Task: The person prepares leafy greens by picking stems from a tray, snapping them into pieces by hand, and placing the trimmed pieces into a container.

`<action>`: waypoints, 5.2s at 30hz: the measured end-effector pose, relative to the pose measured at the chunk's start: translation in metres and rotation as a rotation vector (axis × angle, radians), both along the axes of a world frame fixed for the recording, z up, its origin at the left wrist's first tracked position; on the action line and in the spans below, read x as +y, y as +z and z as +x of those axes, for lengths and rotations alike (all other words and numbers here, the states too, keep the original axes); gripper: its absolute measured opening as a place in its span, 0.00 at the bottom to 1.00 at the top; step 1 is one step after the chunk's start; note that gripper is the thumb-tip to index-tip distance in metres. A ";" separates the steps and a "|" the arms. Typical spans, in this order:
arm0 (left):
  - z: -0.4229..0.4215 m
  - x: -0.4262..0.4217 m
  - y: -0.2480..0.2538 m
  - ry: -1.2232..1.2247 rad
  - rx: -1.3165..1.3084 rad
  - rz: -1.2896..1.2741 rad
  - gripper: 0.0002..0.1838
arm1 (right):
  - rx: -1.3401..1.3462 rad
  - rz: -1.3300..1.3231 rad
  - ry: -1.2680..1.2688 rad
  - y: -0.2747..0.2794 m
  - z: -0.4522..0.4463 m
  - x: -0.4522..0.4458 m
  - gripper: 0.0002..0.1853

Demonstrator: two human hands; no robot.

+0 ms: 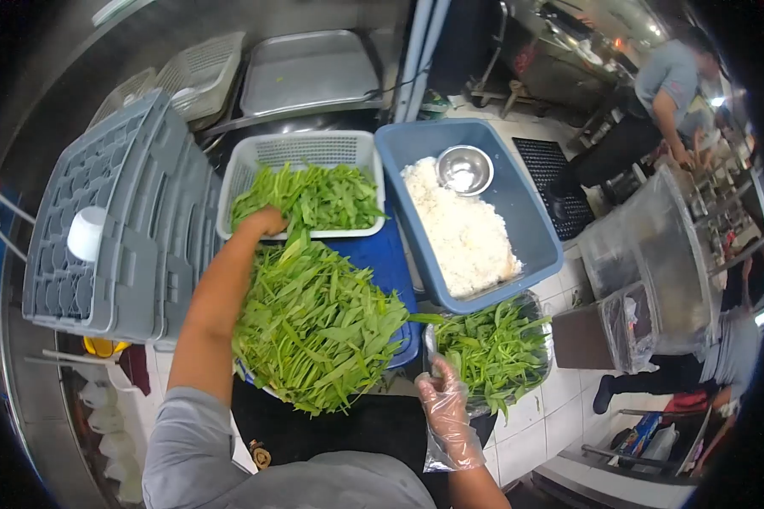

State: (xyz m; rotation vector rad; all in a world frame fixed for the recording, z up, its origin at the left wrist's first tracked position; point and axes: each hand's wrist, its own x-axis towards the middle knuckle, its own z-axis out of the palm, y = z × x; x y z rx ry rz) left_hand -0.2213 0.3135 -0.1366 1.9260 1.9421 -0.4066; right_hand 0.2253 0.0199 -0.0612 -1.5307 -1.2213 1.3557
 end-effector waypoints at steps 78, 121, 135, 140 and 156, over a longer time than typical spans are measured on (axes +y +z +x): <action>0.215 -0.368 0.071 0.072 -0.710 0.879 0.09 | -0.134 0.087 0.168 -0.034 -0.020 -0.062 0.30; 0.218 -0.359 0.056 -0.011 -0.164 0.733 0.25 | 0.328 -0.158 0.505 -0.046 -0.055 -0.064 0.17; 0.139 -0.307 0.092 0.431 -0.789 0.553 0.13 | 0.358 -0.350 0.465 -0.032 -0.052 -0.086 0.12; 0.126 -0.297 0.113 0.767 -1.269 0.438 0.12 | 0.407 -0.363 0.540 -0.028 -0.056 -0.079 0.14; 0.318 -0.288 0.162 0.012 -1.242 0.506 0.29 | 0.625 -0.297 0.379 -0.041 -0.043 -0.085 0.18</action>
